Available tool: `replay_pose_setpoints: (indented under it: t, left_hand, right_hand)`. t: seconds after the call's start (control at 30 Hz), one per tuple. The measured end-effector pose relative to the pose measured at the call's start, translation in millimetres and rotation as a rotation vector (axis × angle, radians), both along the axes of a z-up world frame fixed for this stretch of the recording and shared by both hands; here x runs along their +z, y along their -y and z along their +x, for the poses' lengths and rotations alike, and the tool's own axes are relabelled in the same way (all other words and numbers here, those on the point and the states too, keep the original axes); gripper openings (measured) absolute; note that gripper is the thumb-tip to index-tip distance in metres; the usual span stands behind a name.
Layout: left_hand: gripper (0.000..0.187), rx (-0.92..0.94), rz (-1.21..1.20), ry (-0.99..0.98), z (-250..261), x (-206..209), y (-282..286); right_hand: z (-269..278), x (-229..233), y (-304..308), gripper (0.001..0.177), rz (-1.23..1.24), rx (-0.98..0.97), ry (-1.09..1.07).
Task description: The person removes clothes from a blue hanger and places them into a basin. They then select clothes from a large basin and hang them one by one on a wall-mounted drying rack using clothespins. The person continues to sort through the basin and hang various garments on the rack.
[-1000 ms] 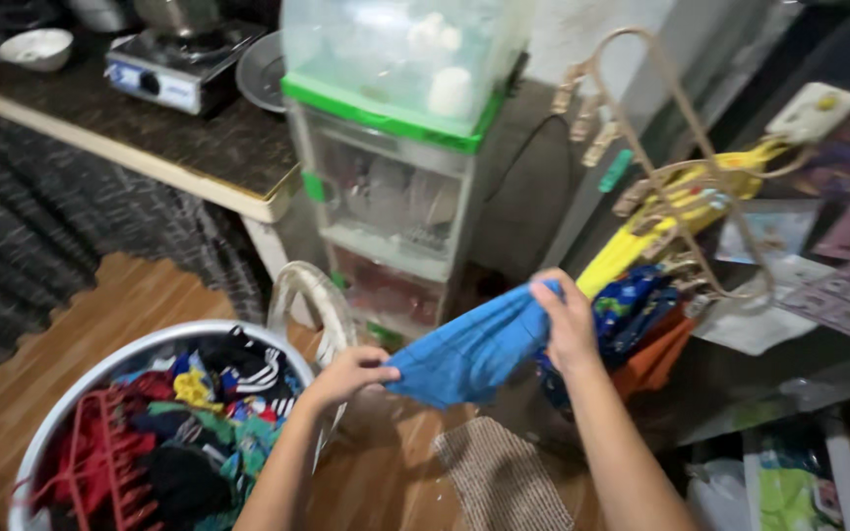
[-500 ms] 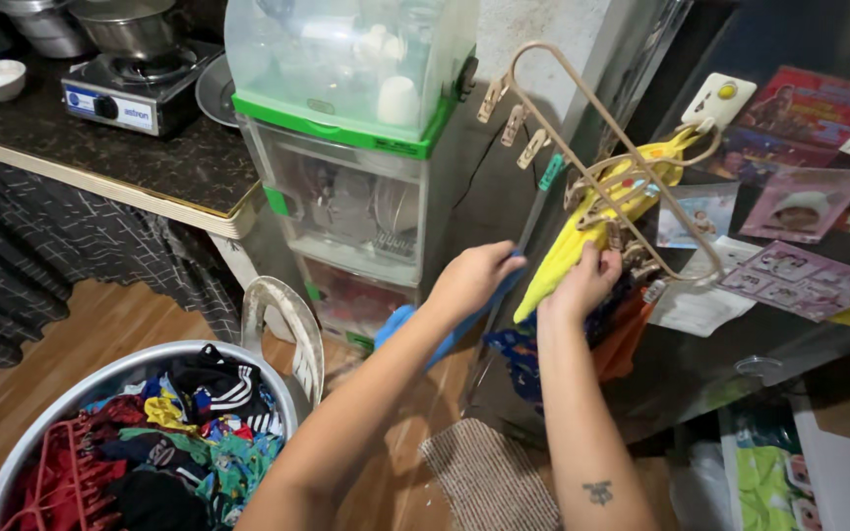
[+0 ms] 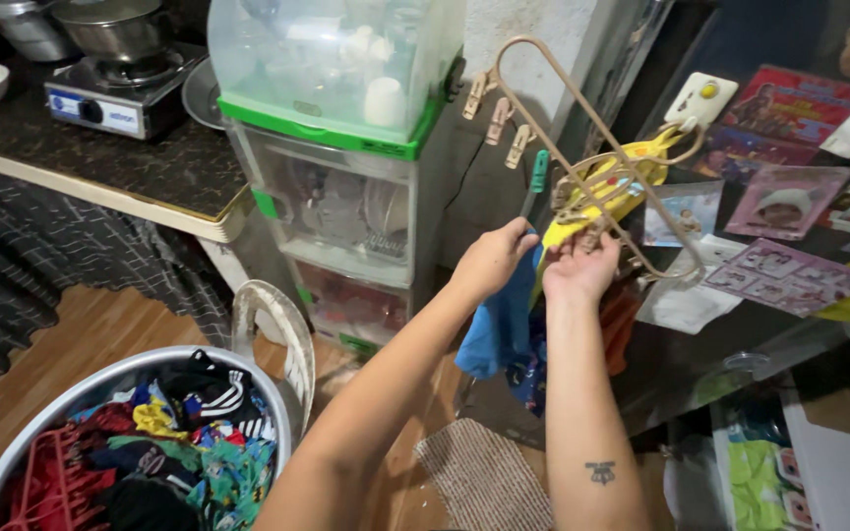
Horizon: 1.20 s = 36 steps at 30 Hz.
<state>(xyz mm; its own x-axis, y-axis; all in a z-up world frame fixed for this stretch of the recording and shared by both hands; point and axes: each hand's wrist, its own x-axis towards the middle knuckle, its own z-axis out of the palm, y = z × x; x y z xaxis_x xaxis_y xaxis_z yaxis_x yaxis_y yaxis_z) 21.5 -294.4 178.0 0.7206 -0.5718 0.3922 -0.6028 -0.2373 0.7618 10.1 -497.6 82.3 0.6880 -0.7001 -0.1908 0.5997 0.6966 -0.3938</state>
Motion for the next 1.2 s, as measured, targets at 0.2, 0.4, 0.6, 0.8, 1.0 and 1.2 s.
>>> replay_pose_setpoints:
  t: [0.2, 0.4, 0.6, 0.8, 1.0, 1.2]
  left_hand:
    - [0.026, -0.111, -0.033, 0.089, -11.2, 8.3, 24.1]
    - [0.027, -0.156, -0.015, 0.117, -17.7, 14.3, 29.5]
    - [0.025, -0.291, -0.046, 0.048, -13.0, 8.4, 26.1]
    - [0.024, -0.237, 0.038, 0.056, -20.0, 14.6, 24.7]
    - [0.024, -0.132, 0.189, 0.235, -28.0, 18.4, 20.8]
    - [0.022, -0.096, 0.070, 0.315, -31.7, 16.1, 18.7]
  right_hand:
    - [-26.4, 20.8, -15.2, 0.045, -0.262, 0.153, 0.174]
    - [-44.2, 39.4, -17.9, 0.041, -0.394, 0.327, 0.161]
    - [-58.2, 57.8, -29.3, 0.052, -0.446, 0.267, 0.180]
    - [-54.5, 54.4, -30.2, 0.055, -0.669, -0.010, -0.269]
    - [-45.2, 53.8, -29.7, 0.062, -0.627, -0.187, -0.482]
    - [-46.1, 55.2, -42.6, 0.061, -0.493, -0.235, -0.402]
